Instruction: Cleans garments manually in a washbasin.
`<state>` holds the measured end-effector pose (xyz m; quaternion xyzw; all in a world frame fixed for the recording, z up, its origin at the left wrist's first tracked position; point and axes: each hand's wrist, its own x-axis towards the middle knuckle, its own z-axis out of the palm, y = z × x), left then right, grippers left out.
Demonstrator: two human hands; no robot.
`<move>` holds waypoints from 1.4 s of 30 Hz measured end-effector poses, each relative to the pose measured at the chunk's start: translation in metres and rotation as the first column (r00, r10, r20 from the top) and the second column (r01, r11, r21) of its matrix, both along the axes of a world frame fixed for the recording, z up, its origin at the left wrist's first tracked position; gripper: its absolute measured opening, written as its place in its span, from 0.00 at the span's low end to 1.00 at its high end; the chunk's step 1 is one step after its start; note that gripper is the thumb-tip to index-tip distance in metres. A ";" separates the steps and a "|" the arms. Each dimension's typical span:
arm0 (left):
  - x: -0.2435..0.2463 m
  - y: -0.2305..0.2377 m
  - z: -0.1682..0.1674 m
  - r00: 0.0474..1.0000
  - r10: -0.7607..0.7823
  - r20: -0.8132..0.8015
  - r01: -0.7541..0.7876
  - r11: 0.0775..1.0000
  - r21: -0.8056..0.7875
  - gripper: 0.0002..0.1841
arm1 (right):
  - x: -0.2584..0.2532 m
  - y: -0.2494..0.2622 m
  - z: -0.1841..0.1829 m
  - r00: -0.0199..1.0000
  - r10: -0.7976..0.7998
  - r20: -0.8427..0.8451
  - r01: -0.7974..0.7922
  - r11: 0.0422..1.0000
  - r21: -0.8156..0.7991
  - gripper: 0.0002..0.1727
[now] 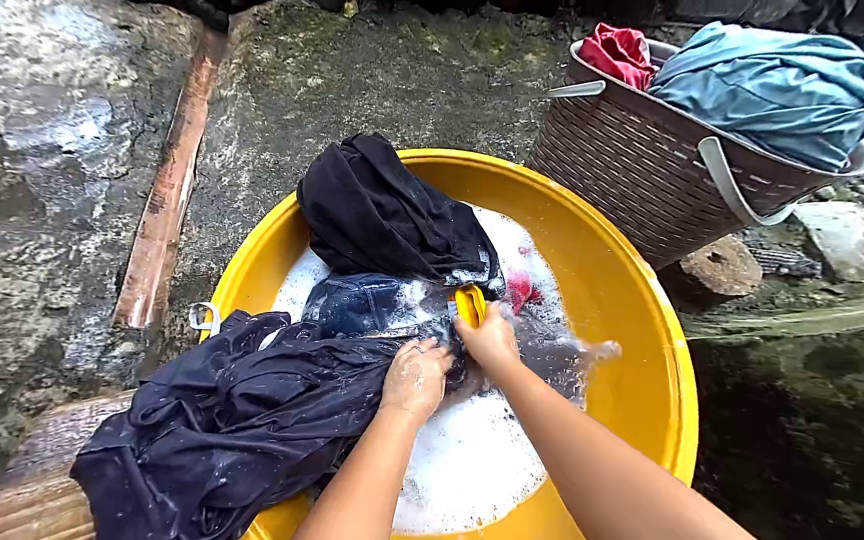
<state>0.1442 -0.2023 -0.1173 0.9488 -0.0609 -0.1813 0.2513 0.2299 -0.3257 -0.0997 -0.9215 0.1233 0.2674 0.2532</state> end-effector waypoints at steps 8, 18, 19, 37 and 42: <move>0.007 0.000 -0.005 0.987 0.149 0.061 -0.146 0.988 -0.055 0.16 | -0.089 -0.002 0.031 0.998 -0.052 -0.042 0.055 0.995 0.085 0.31; 0.009 0.001 -0.007 0.987 0.135 0.090 -0.129 0.989 -0.067 0.12 | -0.097 -0.017 0.009 0.998 0.003 0.064 -0.008 0.996 0.084 0.32; 0.008 -0.001 -0.007 0.986 0.142 0.090 -0.135 0.988 -0.077 0.13 | -0.111 -0.021 0.010 0.998 -0.021 0.063 0.015 0.996 0.092 0.31; 0.010 0.002 -0.011 0.985 0.146 0.092 -0.140 0.988 -0.069 0.17 | -0.004 0.015 -0.002 0.999 0.045 0.012 -0.044 0.999 -0.023 0.35; 0.010 0.001 -0.011 0.987 0.126 0.104 -0.124 0.992 -0.021 0.13 | -0.008 0.019 -0.001 0.986 0.137 0.093 -0.134 0.990 -0.033 0.34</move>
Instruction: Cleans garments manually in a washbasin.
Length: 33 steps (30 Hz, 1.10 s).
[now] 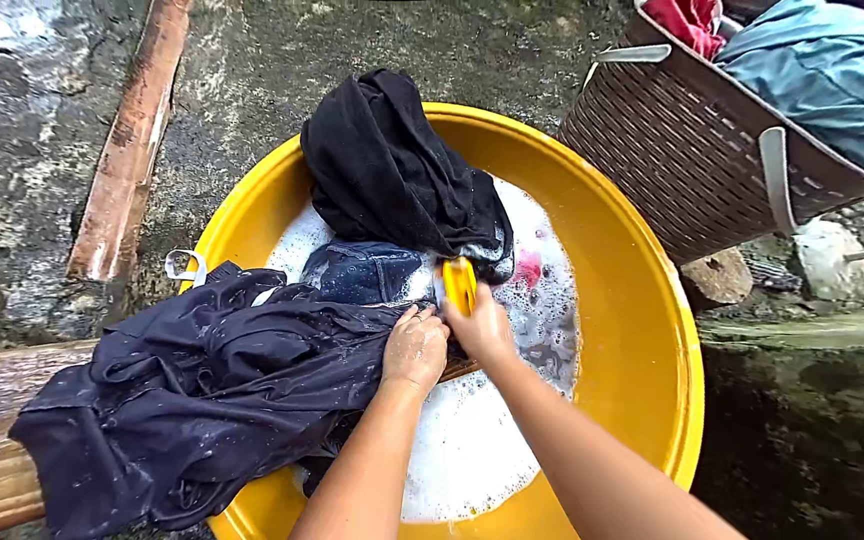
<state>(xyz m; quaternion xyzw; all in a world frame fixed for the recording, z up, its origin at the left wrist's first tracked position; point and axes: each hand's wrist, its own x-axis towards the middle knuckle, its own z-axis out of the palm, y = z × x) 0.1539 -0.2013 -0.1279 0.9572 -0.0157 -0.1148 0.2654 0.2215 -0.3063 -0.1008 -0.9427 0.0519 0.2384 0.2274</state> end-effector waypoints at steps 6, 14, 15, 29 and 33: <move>-0.001 -0.003 -0.002 0.975 0.172 0.140 -0.168 0.985 -0.040 0.30 | -0.061 -0.119 -0.001 0.963 -0.247 0.105 0.246 0.969 0.026 0.30; 0.007 -0.006 -0.001 0.995 0.025 -0.099 -0.006 0.981 0.193 0.27 | -0.035 -0.064 -0.009 0.908 -0.417 -0.040 0.412 0.906 -0.098 0.32; 0.007 -0.006 -0.001 0.995 0.029 -0.098 -0.011 0.984 0.177 0.26 | -0.050 -0.054 -0.001 0.938 -0.340 -0.064 0.340 0.940 -0.014 0.30; 0.006 0.001 0.008 0.994 -0.013 -0.112 0.017 0.999 0.036 0.16 | -0.048 -0.023 0.012 0.992 -0.119 -0.049 0.124 0.983 0.137 0.29; 0.004 0.002 0.007 0.995 0.006 -0.101 -0.005 1.000 0.010 0.17 | -0.053 -0.023 0.023 0.995 -0.046 -0.089 0.046 0.999 0.000 0.30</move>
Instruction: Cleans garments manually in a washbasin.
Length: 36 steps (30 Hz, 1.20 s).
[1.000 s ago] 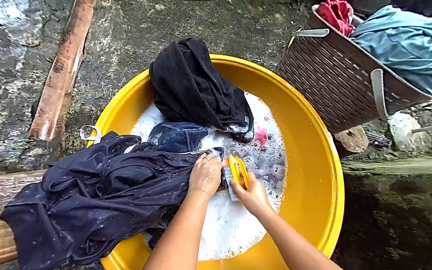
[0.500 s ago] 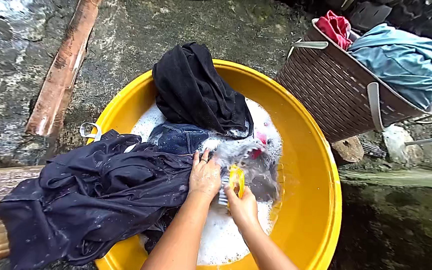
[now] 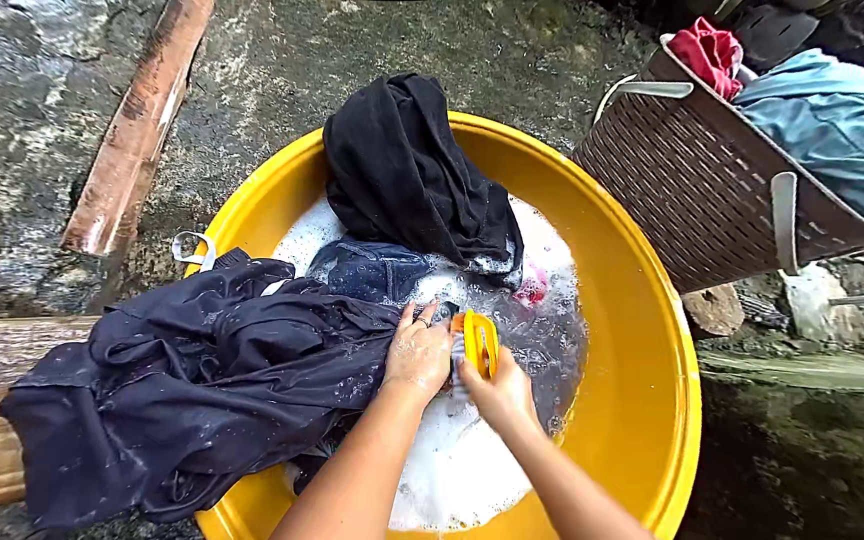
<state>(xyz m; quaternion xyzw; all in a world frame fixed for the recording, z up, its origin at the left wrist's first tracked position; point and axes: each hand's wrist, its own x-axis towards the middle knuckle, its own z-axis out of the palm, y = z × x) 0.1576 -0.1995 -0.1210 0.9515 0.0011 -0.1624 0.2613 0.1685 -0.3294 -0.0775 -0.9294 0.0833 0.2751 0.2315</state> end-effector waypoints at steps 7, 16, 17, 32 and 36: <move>-0.005 -0.004 -0.005 0.997 0.030 0.078 -0.034 0.998 0.060 0.17 | 0.047 0.025 -0.014 0.997 0.057 0.054 -0.055 0.998 -0.041 0.32; -0.004 -0.001 -0.007 0.994 0.074 0.075 -0.076 0.997 0.028 0.17 | 0.066 0.026 -0.023 0.997 0.070 -0.028 -0.071 0.996 -0.059 0.34; -0.003 -0.002 -0.007 0.995 0.053 0.084 -0.057 0.998 0.040 0.17 | 0.082 0.030 -0.029 0.999 0.054 -0.007 -0.054 0.995 -0.078 0.35; 0.006 0.000 -0.007 0.997 0.051 0.051 -0.054 0.997 0.054 0.19 | 0.093 0.038 -0.027 1.000 0.011 0.003 -0.011 0.996 -0.087 0.37; 0.003 -0.003 -0.007 0.980 0.152 0.126 -0.155 0.988 0.016 0.15 | -0.005 0.006 -0.008 0.998 -0.021 0.058 0.014 0.993 0.114 0.30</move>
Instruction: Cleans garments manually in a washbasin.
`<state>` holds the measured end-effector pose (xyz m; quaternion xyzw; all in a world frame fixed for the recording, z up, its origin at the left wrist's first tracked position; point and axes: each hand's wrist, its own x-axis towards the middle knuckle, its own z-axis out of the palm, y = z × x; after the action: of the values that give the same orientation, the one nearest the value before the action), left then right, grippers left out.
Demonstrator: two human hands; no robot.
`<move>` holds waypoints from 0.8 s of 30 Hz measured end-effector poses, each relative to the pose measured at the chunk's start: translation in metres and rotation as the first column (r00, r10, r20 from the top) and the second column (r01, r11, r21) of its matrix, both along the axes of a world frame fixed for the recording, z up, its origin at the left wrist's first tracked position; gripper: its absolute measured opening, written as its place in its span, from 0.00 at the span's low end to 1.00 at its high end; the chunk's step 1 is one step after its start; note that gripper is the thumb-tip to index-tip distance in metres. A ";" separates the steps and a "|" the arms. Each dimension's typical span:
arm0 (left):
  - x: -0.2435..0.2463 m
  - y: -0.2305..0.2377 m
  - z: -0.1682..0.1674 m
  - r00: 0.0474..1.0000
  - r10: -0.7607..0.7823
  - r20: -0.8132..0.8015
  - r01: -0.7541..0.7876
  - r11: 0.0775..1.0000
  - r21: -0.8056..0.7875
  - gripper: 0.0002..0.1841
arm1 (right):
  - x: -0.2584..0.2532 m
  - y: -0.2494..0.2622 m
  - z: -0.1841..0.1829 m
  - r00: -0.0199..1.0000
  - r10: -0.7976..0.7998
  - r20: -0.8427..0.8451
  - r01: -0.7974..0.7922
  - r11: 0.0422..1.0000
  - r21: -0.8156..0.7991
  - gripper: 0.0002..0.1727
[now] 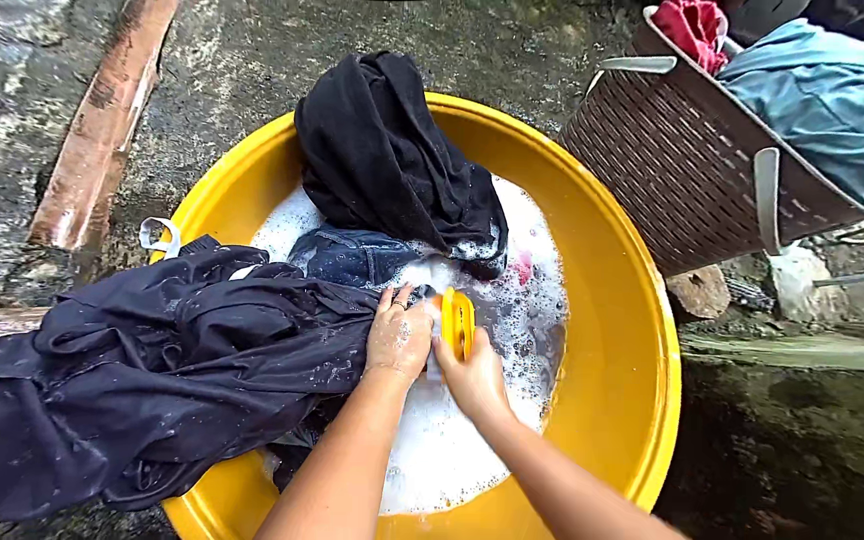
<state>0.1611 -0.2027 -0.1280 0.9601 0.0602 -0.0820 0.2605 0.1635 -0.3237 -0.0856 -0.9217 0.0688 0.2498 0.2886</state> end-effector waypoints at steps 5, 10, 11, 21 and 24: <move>0.000 0.006 0.000 0.999 -0.028 -0.035 0.028 0.999 -0.016 0.15 | 0.011 0.005 -0.017 0.997 -0.078 -0.022 0.077 0.995 -0.064 0.33; 0.005 0.007 -0.003 0.991 -0.123 -0.046 0.124 0.992 0.038 0.18 | 0.108 -0.010 -0.033 0.991 0.135 0.022 -0.129 0.975 -0.181 0.36; 0.005 0.008 -0.004 0.993 -0.112 -0.027 0.114 0.992 0.053 0.18 | 0.108 -0.023 -0.033 0.975 0.205 0.085 -0.183 0.960 -0.211 0.35; 0.003 -0.001 -0.011 0.995 0.008 0.104 -0.017 0.996 0.085 0.20 | 0.020 -0.040 -0.038 0.935 -0.348 0.065 0.352 0.933 -0.075 0.32; 0.004 0.001 -0.008 0.998 -0.015 0.059 0.010 0.996 0.084 0.19 | -0.007 -0.011 -0.017 0.977 -0.205 0.049 0.195 0.967 0.165 0.24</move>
<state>0.1651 -0.2018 -0.1358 0.9726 0.0499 -0.0523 0.2211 0.1568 -0.3348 -0.1023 -0.8916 0.1318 0.1938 0.3873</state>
